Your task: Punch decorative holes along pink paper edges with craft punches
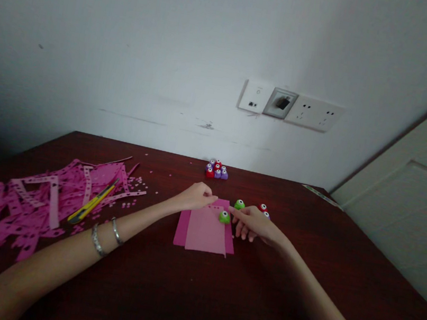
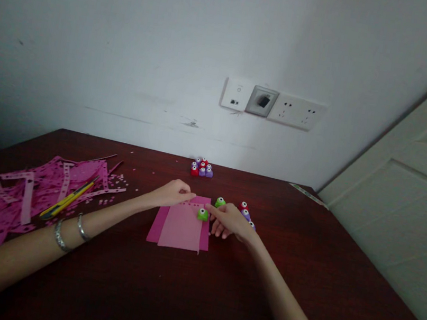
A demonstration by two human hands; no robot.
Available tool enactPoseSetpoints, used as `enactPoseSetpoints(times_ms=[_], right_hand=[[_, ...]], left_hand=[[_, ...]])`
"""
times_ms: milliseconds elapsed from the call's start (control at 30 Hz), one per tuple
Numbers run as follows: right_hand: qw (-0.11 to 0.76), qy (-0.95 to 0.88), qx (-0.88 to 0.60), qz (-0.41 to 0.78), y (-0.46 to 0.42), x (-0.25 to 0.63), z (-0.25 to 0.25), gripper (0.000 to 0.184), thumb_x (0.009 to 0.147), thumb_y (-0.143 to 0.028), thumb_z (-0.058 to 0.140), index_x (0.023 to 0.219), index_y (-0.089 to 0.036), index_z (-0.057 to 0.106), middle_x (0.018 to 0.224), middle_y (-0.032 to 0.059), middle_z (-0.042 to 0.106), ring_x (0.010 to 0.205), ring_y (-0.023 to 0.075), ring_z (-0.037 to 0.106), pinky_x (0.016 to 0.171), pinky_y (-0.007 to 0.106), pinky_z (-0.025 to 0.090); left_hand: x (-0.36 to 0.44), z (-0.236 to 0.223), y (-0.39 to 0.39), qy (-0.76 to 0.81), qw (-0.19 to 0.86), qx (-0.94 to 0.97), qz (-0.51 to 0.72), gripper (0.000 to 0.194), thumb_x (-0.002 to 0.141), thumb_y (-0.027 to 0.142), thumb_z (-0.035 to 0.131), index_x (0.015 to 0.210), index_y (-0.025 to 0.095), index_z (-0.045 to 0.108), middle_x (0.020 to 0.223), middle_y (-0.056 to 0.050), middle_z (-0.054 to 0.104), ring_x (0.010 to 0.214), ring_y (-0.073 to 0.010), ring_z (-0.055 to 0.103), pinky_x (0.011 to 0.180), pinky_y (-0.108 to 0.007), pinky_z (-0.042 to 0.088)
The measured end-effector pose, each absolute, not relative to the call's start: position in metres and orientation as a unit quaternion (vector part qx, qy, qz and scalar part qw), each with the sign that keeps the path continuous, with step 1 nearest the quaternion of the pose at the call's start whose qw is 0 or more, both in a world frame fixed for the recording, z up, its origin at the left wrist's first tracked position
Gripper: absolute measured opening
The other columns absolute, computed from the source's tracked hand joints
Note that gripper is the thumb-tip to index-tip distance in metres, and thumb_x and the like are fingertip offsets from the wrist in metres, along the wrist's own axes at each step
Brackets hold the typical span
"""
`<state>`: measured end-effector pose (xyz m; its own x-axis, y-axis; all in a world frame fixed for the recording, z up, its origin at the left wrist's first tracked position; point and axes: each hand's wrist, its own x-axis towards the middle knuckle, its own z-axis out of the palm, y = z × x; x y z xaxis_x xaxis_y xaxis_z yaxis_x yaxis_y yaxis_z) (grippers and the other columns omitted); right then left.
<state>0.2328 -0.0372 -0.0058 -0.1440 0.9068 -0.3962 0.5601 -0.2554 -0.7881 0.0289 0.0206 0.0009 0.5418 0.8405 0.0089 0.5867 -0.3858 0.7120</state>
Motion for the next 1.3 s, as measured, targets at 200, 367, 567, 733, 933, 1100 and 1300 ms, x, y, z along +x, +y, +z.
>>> enactPoseSetpoints(times_ms=[200,367,567,733,933,1100,1300], right_hand=[[0.140,-0.599,-0.608,0.502,-0.031,0.235,-0.011,0.058,0.074,-0.066,0.046,0.060,-0.012,0.057,0.050,0.0074,0.062,0.034,0.0066,0.049,0.028,0.014,0.033],[0.122,-0.615,-0.608,0.487,-0.029,0.233,-0.011,0.058,0.074,-0.064,0.048,0.053,-0.011,0.058,0.050,0.0083,0.062,0.034,0.0064,0.048,0.028,0.015,0.034],[0.110,-0.602,-0.620,0.491,-0.030,0.229,-0.004,0.057,0.073,-0.064,0.050,0.053,-0.011,0.057,0.048,0.0072,0.061,0.034,0.0063,0.049,0.030,0.015,0.036],[0.106,-0.606,-0.606,0.505,-0.030,0.230,-0.004,0.061,0.072,-0.067,0.048,0.052,-0.010,0.058,0.050,0.0079,0.061,0.033,0.0054,0.049,0.031,0.014,0.038],[0.108,-0.613,-0.597,0.506,-0.029,0.231,-0.007,0.062,0.071,-0.068,0.048,0.052,-0.010,0.058,0.051,0.0086,0.062,0.034,0.0056,0.050,0.030,0.013,0.038],[0.093,-0.610,-0.603,0.506,-0.026,0.230,-0.007,0.059,0.075,-0.063,0.048,0.051,-0.010,0.057,0.050,0.0070,0.060,0.033,0.0055,0.049,0.030,0.014,0.037],[0.088,-0.590,-0.620,0.509,-0.027,0.224,-0.002,0.054,0.079,-0.056,0.048,0.052,-0.010,0.057,0.048,0.0043,0.058,0.032,0.0039,0.046,0.029,0.013,0.036]], left_hand=[[0.039,-0.002,0.025,0.438,0.443,0.773,0.118,0.042,0.079,0.049,0.045,0.060,0.014,0.059,0.052,-0.001,0.054,0.044,-0.0073,0.042,0.046,-0.023,0.030],[0.046,0.000,0.030,0.431,0.477,0.764,0.045,0.049,0.076,0.057,0.046,0.060,0.015,0.062,0.050,-0.003,0.053,0.041,-0.0083,0.041,0.045,-0.025,0.027],[0.055,0.004,0.029,0.434,0.504,0.747,0.022,0.054,0.078,0.058,0.042,0.050,0.015,0.058,0.048,-0.005,0.052,0.039,-0.0085,0.037,0.045,-0.028,0.024],[0.058,-0.007,0.031,0.445,0.506,0.739,0.033,0.052,0.082,0.053,0.038,0.047,0.016,0.053,0.043,-0.004,0.049,0.039,-0.0087,0.038,0.044,-0.026,0.026],[0.057,-0.011,0.031,0.413,0.502,0.759,0.036,0.053,0.080,0.057,0.038,0.050,0.016,0.052,0.045,-0.003,0.049,0.040,-0.0079,0.039,0.044,-0.026,0.028],[0.054,-0.003,0.030,0.386,0.465,0.797,-0.015,0.054,0.077,0.061,0.040,0.062,0.013,0.059,0.053,-0.003,0.052,0.044,-0.0086,0.041,0.047,-0.026,0.031],[0.055,-0.002,0.035,0.361,0.450,0.816,-0.047,0.049,0.077,0.057,0.045,0.062,0.013,0.060,0.054,-0.003,0.053,0.045,-0.0086,0.042,0.048,-0.026,0.032]])
